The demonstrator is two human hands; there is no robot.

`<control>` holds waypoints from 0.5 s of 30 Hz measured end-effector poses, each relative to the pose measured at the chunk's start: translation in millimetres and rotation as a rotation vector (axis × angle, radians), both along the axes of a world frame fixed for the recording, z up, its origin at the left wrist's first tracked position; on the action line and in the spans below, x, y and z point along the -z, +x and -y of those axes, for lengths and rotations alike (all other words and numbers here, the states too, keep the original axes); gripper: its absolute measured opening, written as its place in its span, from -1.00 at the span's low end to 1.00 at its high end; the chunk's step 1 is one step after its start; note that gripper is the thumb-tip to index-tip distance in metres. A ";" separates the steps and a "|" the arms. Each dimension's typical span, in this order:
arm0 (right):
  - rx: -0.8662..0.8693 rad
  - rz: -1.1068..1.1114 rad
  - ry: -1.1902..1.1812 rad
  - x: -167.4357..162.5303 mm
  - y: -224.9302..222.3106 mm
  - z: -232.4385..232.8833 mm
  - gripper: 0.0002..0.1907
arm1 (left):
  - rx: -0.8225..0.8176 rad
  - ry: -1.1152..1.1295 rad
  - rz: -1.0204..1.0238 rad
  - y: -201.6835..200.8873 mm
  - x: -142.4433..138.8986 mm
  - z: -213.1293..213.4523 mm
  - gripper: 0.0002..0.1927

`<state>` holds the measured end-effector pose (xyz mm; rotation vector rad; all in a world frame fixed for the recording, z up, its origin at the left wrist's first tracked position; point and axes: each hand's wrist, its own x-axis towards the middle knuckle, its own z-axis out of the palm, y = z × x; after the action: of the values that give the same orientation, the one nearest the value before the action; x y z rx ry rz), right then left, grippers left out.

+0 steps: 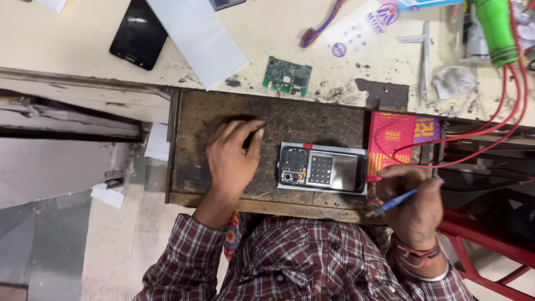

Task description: The person repairs a disassembled mobile phone on a workbench, using a screwdriver to work on the phone's internal board and pressing and repositioning components with their hands. They briefly reach toward a blue machine on the bench and continue working on the phone.

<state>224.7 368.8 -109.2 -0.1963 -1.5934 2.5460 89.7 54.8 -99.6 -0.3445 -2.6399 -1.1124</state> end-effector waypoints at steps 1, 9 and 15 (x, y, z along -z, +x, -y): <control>0.025 0.001 0.060 7.8 0.8 3.2 -0.25 | 0.003 -0.016 0.013 -0.3 0.6 -0.1 -0.85; 0.155 -0.191 0.314 31.2 0.2 14.3 -0.61 | -0.013 -0.115 -0.004 -2.8 10.4 0.8 -0.84; 0.245 -0.164 0.447 39.4 7.0 15.3 -0.61 | -0.036 -0.144 0.087 -8.1 12.5 -0.9 -0.83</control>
<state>231.6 353.5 -148.6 -0.1210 -1.8853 1.9179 81.6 55.7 -112.1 -0.2812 -2.7996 -0.9489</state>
